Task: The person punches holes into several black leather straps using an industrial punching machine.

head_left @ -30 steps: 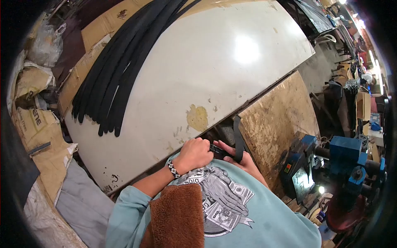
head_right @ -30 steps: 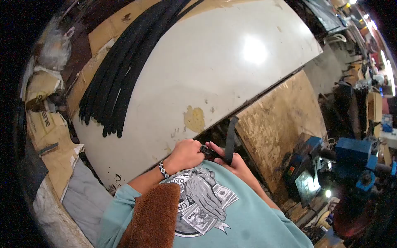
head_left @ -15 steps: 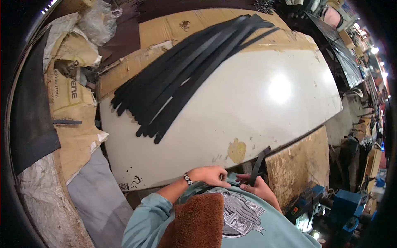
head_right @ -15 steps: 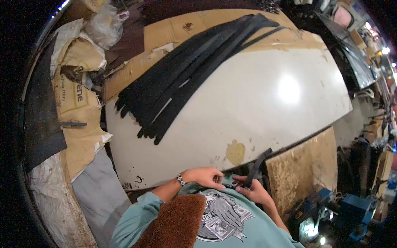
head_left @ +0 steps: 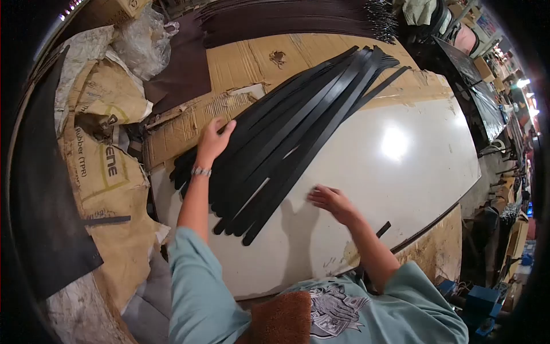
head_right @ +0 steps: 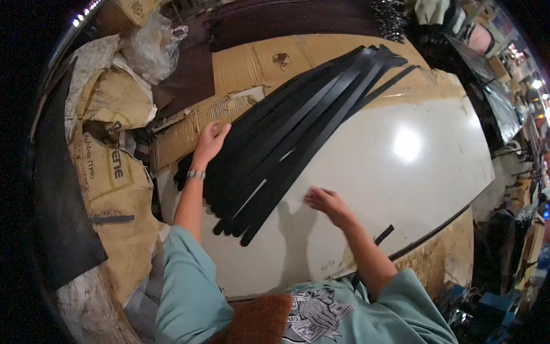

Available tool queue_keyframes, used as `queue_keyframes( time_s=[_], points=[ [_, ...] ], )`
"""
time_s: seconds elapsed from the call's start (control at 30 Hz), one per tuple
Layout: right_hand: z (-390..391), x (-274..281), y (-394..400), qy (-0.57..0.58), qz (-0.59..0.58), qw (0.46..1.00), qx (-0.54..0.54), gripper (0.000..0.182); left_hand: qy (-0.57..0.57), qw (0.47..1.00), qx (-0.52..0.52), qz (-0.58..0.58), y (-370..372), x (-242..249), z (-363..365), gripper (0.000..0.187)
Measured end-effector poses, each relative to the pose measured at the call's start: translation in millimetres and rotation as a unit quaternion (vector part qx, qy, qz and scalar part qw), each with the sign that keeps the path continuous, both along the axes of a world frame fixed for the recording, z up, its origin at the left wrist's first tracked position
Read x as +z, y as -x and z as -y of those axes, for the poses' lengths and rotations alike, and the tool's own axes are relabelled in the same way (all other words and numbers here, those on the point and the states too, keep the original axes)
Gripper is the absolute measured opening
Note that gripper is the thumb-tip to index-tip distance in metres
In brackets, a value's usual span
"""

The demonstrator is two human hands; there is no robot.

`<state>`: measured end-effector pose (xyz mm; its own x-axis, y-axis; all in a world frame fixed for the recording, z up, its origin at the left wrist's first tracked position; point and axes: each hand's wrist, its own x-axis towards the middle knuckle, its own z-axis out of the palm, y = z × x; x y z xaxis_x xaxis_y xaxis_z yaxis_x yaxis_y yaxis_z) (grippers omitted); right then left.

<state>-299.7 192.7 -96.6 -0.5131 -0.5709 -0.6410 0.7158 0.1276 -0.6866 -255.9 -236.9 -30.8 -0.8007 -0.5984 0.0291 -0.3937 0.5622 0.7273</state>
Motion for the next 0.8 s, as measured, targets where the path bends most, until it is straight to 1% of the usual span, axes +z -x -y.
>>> queue_keyframes(
  time_s=[0.03, 0.07, 0.1, 0.17, 0.2, 0.27, 0.3, 0.33, 0.37, 0.4, 0.43, 0.5, 0.53, 0.57, 0.6, 0.67, 0.7, 0.73, 0.8],
  points=[
    [35.1, 1.4, -0.3, 0.048, 0.070, 0.995, -0.060, 0.053, 0.028, 0.997, -0.001, 0.070, 19.8, -23.7, 10.7, 0.089],
    [69.6, -6.1, 1.3, 0.036, 0.067, 0.989, -0.130, 0.051, 0.057, 0.989, -0.002, 0.139, 39.0, -52.0, 19.5, 0.100],
    [95.0, 6.1, 1.4, -0.010, 0.043, 0.989, -0.143, 0.047, 0.085, 0.975, -0.003, 0.207, 52.0, -69.8, 23.9, 0.110],
    [120.0, 9.7, -2.3, 0.018, 0.081, 0.978, -0.192, 0.051, 0.155, 0.954, -0.028, 0.257, 62.2, -58.8, 10.0, 0.126],
    [124.1, 4.6, 4.0, 0.009, 0.105, 0.974, -0.201, 0.052, 0.190, 0.940, -0.043, 0.280, 65.9, -51.8, 4.7, 0.134],
    [129.9, -5.2, 15.4, -0.008, 0.155, 0.962, -0.224, 0.056, 0.135, 0.946, -0.067, 0.286, 73.3, -56.4, 15.3, 0.140],
    [135.2, 1.3, 17.6, -0.020, 0.134, 0.970, -0.202, 0.056, 0.107, 0.948, -0.076, 0.288, 75.8, -55.9, 22.3, 0.142],
    [145.1, 17.4, 21.7, -0.029, 0.109, 0.977, -0.180, 0.056, 0.030, 0.945, -0.093, 0.312, 81.1, -41.3, 28.8, 0.146],
    [152.7, 27.9, 26.9, -0.035, 0.081, 0.983, -0.162, 0.056, 0.048, 0.948, -0.103, 0.299, 84.8, -44.0, 31.9, 0.146],
    [154.2, 16.3, 32.2, -0.059, 0.053, 0.991, -0.111, 0.060, 0.065, 0.950, -0.115, 0.284, 86.0, -52.9, 33.7, 0.146],
    [154.1, 18.0, 34.5, -0.112, 0.023, 0.991, -0.069, 0.056, 0.083, 0.952, -0.127, 0.267, 88.8, -59.6, 32.3, 0.145],
    [154.4, 13.2, 29.6, -0.162, -0.035, 0.982, -0.086, 0.059, 0.127, 0.955, -0.120, 0.241, 87.3, -72.2, 19.2, 0.137],
    [157.5, 15.4, 26.5, -0.127, -0.047, 0.986, -0.095, 0.059, 0.145, 0.957, -0.110, 0.224, 83.2, -74.2, 9.3, 0.133],
    [162.1, 10.2, 20.9, -0.082, -0.064, 0.983, -0.152, 0.063, 0.164, 0.959, -0.100, 0.209, 77.3, -75.7, -0.4, 0.130],
    [164.7, 5.1, 13.2, -0.001, -0.066, 0.981, -0.185, 0.064, 0.198, 0.954, -0.092, 0.204, 70.9, -65.2, -13.8, 0.124],
    [167.1, 1.8, 8.0, 0.106, -0.003, 0.960, -0.258, 0.066, 0.133, 0.954, -0.112, 0.242, 77.1, -45.5, -9.6, 0.126],
    [169.0, 5.2, 10.1, 0.132, 0.065, 0.944, -0.295, 0.066, 0.100, 0.953, -0.117, 0.260, 79.7, -39.5, -3.5, 0.128],
    [171.4, 8.3, 13.7, 0.157, 0.132, 0.923, -0.327, 0.067, 0.043, 0.966, -0.101, 0.233, 81.8, -42.8, 4.8, 0.131],
    [165.3, 21.6, 18.3, 0.166, 0.156, 0.929, -0.293, 0.068, -0.022, 0.943, -0.146, 0.298, 90.5, -38.4, 16.8, 0.130]
  ],
)
